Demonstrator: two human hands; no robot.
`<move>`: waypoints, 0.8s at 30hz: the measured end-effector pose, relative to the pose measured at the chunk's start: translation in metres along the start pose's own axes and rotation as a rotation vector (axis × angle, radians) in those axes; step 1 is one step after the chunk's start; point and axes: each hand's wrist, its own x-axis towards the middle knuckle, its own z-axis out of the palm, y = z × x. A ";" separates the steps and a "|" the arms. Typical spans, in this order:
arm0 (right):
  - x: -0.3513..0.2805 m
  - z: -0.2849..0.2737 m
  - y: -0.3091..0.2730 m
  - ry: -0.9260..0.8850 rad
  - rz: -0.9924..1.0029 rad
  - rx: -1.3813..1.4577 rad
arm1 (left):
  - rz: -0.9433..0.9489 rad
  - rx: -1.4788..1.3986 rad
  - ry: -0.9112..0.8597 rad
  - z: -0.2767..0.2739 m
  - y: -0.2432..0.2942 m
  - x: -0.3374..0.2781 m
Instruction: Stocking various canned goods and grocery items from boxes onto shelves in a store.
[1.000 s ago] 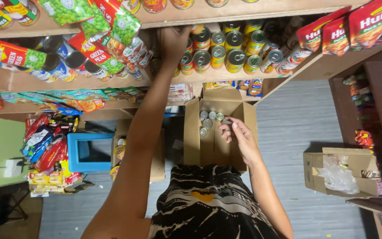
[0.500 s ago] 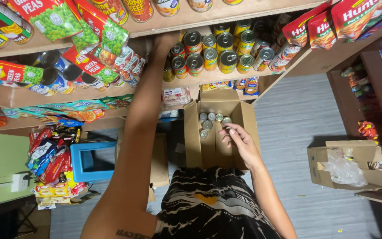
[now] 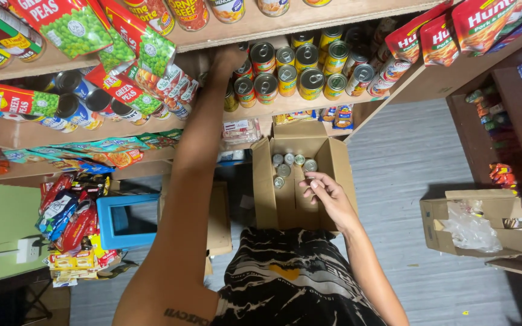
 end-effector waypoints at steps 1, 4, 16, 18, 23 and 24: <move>-0.001 0.001 -0.001 -0.002 0.005 -0.007 | -0.005 -0.001 0.009 -0.007 0.006 -0.008; -0.002 0.002 -0.003 -0.003 0.015 -0.018 | -0.011 0.004 0.030 -0.011 0.008 -0.016; -0.003 0.002 0.004 0.012 0.015 -0.026 | 0.140 0.121 0.291 -0.066 0.046 -0.132; -0.002 0.004 0.002 0.003 0.026 -0.039 | 0.182 0.129 0.370 -0.054 0.039 -0.129; 0.002 0.009 0.003 -0.041 0.035 -0.041 | 0.178 0.107 0.414 -0.045 0.035 -0.123; 0.001 0.009 0.004 -0.043 0.035 -0.040 | 0.176 0.109 0.415 -0.046 0.035 -0.123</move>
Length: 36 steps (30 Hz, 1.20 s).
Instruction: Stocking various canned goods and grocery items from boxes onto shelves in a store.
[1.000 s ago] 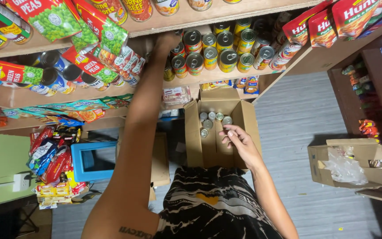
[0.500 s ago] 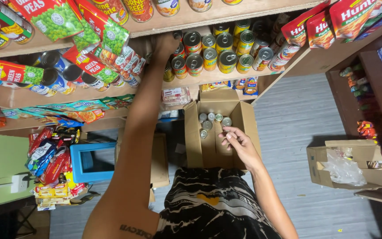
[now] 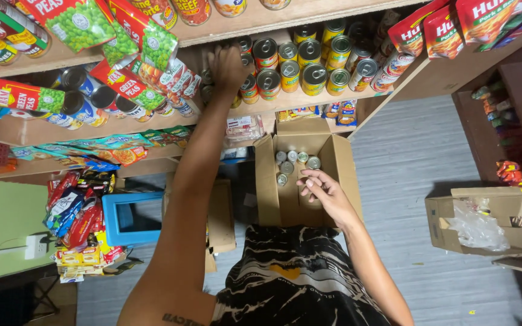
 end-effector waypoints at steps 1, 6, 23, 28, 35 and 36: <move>-0.001 0.000 0.000 0.004 -0.003 0.005 | -0.007 -0.004 -0.008 -0.001 0.000 0.000; -0.002 0.002 -0.002 0.009 -0.006 -0.010 | -0.032 -0.009 -0.031 -0.007 0.002 -0.002; 0.001 0.007 -0.001 -0.036 -0.006 0.009 | 0.065 -0.179 0.035 -0.008 -0.014 -0.017; 0.002 0.000 0.007 -0.017 -0.002 0.045 | 0.119 -0.107 -0.050 -0.054 0.014 -0.054; 0.002 -0.002 0.009 -0.035 0.014 0.025 | 0.138 -0.045 -0.010 -0.026 0.000 -0.072; 0.000 -0.003 0.010 -0.022 0.033 0.028 | 0.138 -0.055 -0.031 -0.030 0.003 -0.076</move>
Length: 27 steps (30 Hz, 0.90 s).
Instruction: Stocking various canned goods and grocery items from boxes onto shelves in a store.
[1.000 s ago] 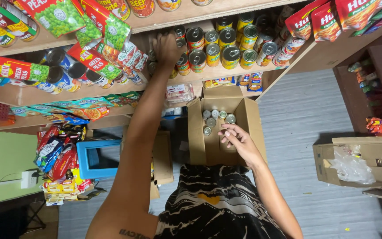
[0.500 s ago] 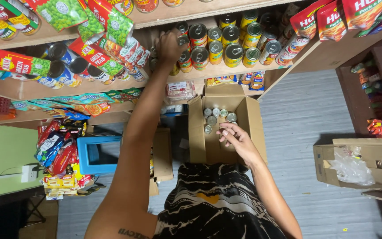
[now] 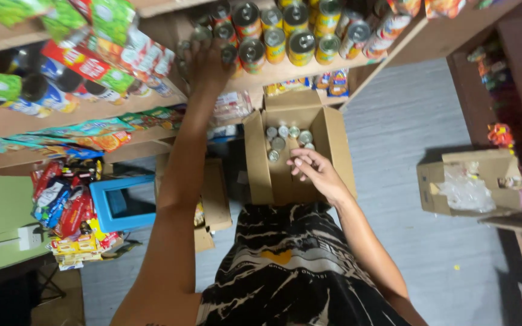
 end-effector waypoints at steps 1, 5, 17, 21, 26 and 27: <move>0.000 -0.001 0.001 0.007 -0.016 -0.027 | 0.000 -0.008 0.008 -0.005 0.002 -0.003; 0.000 -0.013 0.018 0.054 -0.011 -0.036 | 0.044 -0.022 0.070 -0.023 0.012 -0.012; -0.023 -0.044 0.087 0.307 0.192 0.043 | 0.026 -0.608 -0.278 0.026 0.145 -0.185; -0.034 -0.049 0.091 0.315 0.213 0.044 | -0.013 -0.746 -0.388 0.093 0.157 -0.256; -0.039 -0.057 0.090 0.337 0.293 0.025 | -0.126 -0.847 -0.549 0.170 0.165 -0.300; -0.039 -0.061 0.092 0.337 0.297 0.027 | -0.129 -0.847 -0.552 0.189 0.165 -0.302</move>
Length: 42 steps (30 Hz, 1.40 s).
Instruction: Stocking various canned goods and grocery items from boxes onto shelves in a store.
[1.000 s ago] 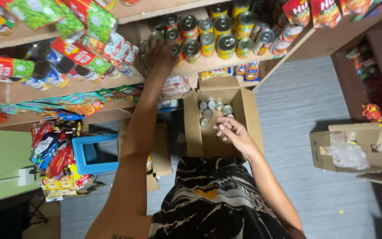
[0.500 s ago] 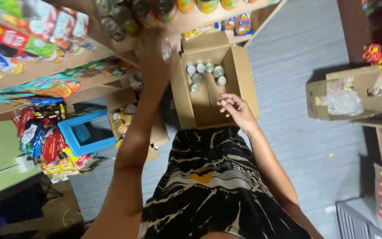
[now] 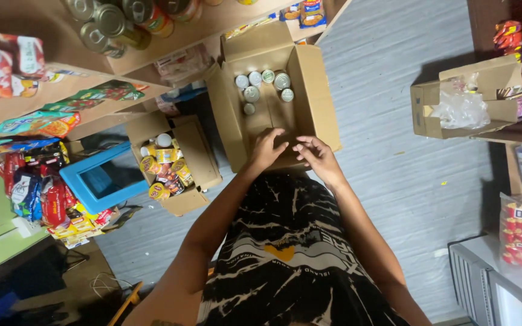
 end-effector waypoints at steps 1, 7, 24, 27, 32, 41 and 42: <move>0.001 -0.003 0.001 -0.004 -0.009 -0.010 | -0.006 0.052 0.011 0.010 -0.014 0.007; 0.000 -0.019 -0.004 -0.007 0.016 -0.060 | -0.141 0.291 0.031 0.053 -0.058 0.070; -0.010 -0.087 0.006 -0.024 0.095 -0.236 | -0.377 0.580 0.191 0.189 -0.215 0.156; -0.014 -0.090 0.016 -0.065 0.085 -0.187 | -0.344 0.557 0.297 0.200 -0.243 0.151; -0.014 -0.087 0.011 -0.041 0.136 -0.201 | -0.567 -0.325 0.501 0.133 -0.154 0.124; 0.013 -0.064 -0.004 0.056 -0.109 -0.068 | -0.128 -0.529 0.030 -0.025 0.078 0.027; 0.010 -0.057 -0.020 0.050 -0.116 -0.068 | -0.124 -0.525 0.037 -0.037 0.094 0.021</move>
